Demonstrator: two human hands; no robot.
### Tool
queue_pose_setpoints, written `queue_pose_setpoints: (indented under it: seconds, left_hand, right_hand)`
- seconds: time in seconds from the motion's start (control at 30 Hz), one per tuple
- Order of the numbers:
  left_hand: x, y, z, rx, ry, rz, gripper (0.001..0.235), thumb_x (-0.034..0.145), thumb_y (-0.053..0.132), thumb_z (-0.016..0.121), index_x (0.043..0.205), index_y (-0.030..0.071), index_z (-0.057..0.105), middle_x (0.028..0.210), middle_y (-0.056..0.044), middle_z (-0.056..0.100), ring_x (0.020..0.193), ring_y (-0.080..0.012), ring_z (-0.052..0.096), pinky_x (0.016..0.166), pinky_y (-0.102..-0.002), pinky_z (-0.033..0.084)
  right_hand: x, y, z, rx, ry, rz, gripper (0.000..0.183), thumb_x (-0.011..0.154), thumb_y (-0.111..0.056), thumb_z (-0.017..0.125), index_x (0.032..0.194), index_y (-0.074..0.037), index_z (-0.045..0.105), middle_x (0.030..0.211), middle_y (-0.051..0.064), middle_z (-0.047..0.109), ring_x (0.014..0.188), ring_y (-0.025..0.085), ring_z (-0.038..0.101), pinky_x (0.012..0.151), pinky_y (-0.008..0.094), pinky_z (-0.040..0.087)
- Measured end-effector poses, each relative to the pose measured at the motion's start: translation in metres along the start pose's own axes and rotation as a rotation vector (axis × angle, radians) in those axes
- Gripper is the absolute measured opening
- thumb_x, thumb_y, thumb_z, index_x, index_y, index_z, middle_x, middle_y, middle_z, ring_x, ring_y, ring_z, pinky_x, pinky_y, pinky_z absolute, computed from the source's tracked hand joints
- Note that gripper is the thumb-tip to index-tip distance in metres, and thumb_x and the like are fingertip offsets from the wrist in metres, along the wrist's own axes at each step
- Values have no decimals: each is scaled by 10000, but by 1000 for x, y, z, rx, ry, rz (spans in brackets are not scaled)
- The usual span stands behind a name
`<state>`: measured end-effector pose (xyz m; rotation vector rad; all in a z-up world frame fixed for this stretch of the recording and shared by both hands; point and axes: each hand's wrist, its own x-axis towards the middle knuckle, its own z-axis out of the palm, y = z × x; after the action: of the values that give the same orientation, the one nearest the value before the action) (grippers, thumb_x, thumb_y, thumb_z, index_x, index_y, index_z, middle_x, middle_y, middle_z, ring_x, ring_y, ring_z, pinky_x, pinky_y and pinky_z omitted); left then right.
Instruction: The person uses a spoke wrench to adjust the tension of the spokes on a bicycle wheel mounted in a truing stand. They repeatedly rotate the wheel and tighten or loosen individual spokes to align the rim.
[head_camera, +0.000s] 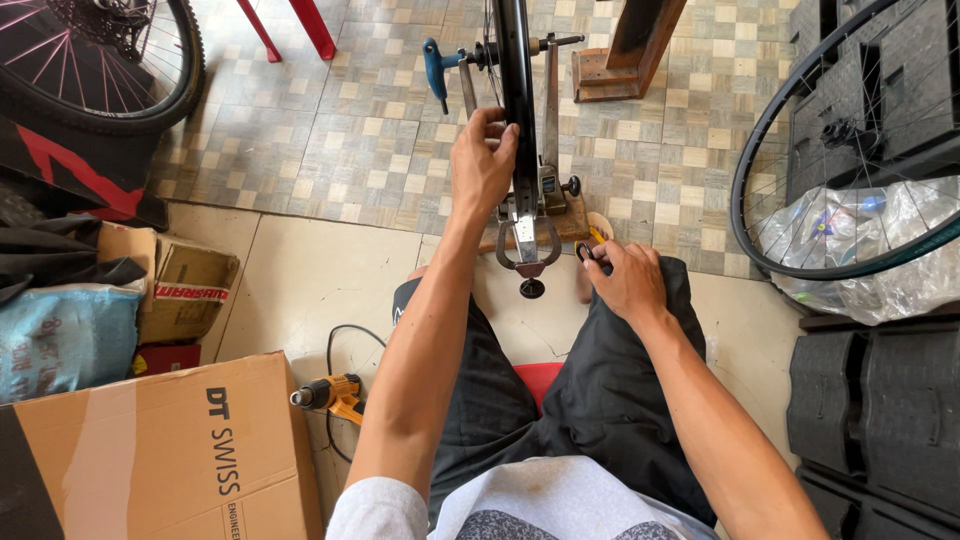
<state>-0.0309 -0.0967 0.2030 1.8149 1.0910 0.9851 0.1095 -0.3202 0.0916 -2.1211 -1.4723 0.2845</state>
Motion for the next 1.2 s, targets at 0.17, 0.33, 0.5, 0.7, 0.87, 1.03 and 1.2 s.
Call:
queue_pose_setpoints:
  seconds: [0.17,0.33,0.5,0.7,0.87,1.03,1.2]
  left_hand:
    - [-13,-29,11,15,-42,-1,271,963,166,636,1171,-8,645,1053,-159,768,891,-241,763,737,-371,641]
    - [-23,-40,10,94,-150,-89,308,932,165,651,1199,10,642,1075,-171,765,904,-263,765,779,-379,635]
    - [-12,-16,-2,84,-110,-46,327,942,203,663,1208,19,623,1077,-171,759,884,-262,769,753,-380,648]
    - [-6,-12,-2,90,-14,13,274,953,225,668,1160,46,665,1000,-140,789,874,-250,778,751,-377,630]
    - [-30,-39,8,155,-24,65,245,974,219,654,1119,23,680,1022,-153,793,900,-283,773,787,-409,604]
    - [-33,-37,4,155,-109,-15,362,939,242,667,1231,27,657,1045,-167,786,873,-285,775,777,-410,607]
    - [-12,-17,2,148,-59,27,408,953,256,668,1278,15,619,1058,-166,778,857,-272,779,760,-393,627]
  right_hand:
    - [0,0,0,8,6,-2,219,925,-318,664,995,-120,728,921,43,762,954,256,662,1067,414,385]
    - [-1,-2,0,-13,12,5,239,920,-334,681,1009,-118,734,891,68,747,945,264,656,1044,402,395]
    - [-2,-2,-2,0,-11,10,231,927,-326,667,1000,-117,732,882,57,752,927,258,660,1070,406,385]
    - [-2,-1,0,5,18,-9,222,920,-318,672,993,-116,730,898,54,754,936,258,661,1063,408,384]
    - [-2,-3,-2,-1,12,-6,215,913,-311,680,984,-115,732,892,52,759,930,256,663,1064,409,388]
    - [-1,-6,-4,2,19,-20,213,912,-307,680,983,-114,733,896,51,760,924,258,662,1055,411,392]
    - [-2,-9,-6,-1,1,1,211,914,-304,668,982,-114,731,888,50,760,933,253,660,1078,415,377]
